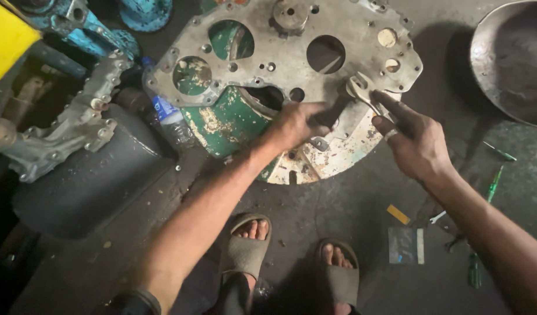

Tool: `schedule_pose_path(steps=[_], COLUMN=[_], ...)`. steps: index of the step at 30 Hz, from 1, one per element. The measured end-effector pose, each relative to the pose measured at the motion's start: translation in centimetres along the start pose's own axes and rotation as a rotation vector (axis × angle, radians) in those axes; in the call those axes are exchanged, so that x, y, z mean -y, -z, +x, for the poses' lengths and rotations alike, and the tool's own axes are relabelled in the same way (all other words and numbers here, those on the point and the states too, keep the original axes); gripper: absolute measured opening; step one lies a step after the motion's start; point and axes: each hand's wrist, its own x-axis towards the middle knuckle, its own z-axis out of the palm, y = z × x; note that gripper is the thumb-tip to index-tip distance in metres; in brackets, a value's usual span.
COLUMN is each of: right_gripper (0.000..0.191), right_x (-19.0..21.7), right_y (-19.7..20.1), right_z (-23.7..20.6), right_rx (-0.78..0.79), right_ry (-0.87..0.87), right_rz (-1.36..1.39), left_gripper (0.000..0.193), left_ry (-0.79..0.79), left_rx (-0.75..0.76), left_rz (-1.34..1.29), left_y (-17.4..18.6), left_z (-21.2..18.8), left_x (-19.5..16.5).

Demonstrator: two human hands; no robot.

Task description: The person uses a wrench to tighten bolts on a large metal engine component resting on a workbench. The person repeatedly adjusts the wrench and repositions hands to secure fasteners around the component's perimeter.

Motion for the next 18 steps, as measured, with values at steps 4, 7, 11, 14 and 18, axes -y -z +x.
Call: schedule_pose_path(steps=[4, 7, 11, 14, 18], right_gripper=[0.051, 0.051, 0.048, 0.046, 0.048], right_x=[1.2, 1.9, 1.9, 1.9, 2.6], right_y=[-0.4, -0.9, -1.4, -1.8, -2.2], right_z=[-0.8, -1.2, -2.0, -2.7, -3.6], right_rx=[-0.044, -0.084, -0.174, -0.248, -0.15], right_ry=[-0.043, -0.111, -0.129, -0.009, -0.276], right_rz=[-0.072, -0.034, -0.014, 0.023, -0.089], left_gripper=[0.046, 0.049, 0.04, 0.045, 0.039], left_ry=[0.203, 0.2, 0.102, 0.116, 0.145], left_rx=[0.154, 0.124, 0.095, 0.054, 0.007], left_rz=[0.087, 0.113, 0.164, 0.096, 0.157], left_y=[-0.4, -0.3, -0.3, -0.6, -1.4], left_z=[-0.2, -0.2, -0.7, -1.5, -2.0], left_x=[-1.4, -2.1, -2.9, -3.1, -2.3])
